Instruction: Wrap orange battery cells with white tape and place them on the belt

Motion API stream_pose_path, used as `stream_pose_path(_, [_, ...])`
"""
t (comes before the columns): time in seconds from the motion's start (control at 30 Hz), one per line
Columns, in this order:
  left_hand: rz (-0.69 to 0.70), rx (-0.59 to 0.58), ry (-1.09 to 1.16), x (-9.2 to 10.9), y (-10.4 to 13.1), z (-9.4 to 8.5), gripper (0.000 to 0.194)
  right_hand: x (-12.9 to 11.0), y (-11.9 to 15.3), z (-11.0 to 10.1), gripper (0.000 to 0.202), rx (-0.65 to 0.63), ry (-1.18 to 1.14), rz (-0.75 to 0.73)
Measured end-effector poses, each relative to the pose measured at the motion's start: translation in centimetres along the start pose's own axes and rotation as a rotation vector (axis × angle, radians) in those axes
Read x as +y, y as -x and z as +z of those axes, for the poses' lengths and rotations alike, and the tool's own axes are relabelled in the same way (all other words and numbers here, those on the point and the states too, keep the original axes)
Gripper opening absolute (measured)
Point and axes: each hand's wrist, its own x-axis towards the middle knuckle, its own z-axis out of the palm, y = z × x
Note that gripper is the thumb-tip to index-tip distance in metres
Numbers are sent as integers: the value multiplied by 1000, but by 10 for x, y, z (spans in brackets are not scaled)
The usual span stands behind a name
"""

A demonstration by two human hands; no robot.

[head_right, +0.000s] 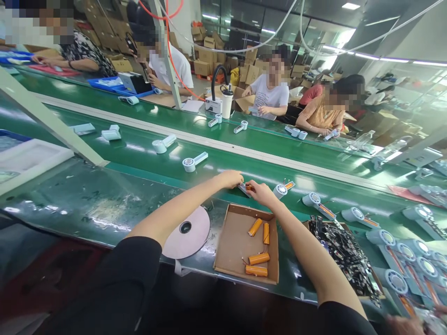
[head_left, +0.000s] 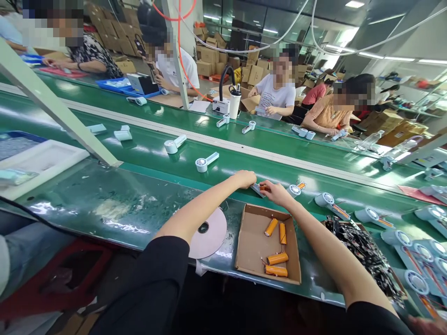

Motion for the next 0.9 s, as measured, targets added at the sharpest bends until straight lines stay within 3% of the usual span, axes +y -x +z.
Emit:
stream_pose_path(0.13, [-26,-85,-52,13,-10,-3,24,4,1,-2,25,-9,-32,2])
stream_pose_path(0.27, [6,-147,-11,9,-15,-17,23,7,2,-7,22,11,-23,15])
stream_pose_path(0.4, [33,-124,-17,10,-10,-15,22,8,4,-11,20,16,7,10])
stream_pose_path(0.6, [-23,-83,-62,30,-15,2,27,13,8,-9,19,2,33,14])
stream_pose_path(0.9, [-31,-121,120,19,-28,-15,27,17,19,-15,21,39,108,3])
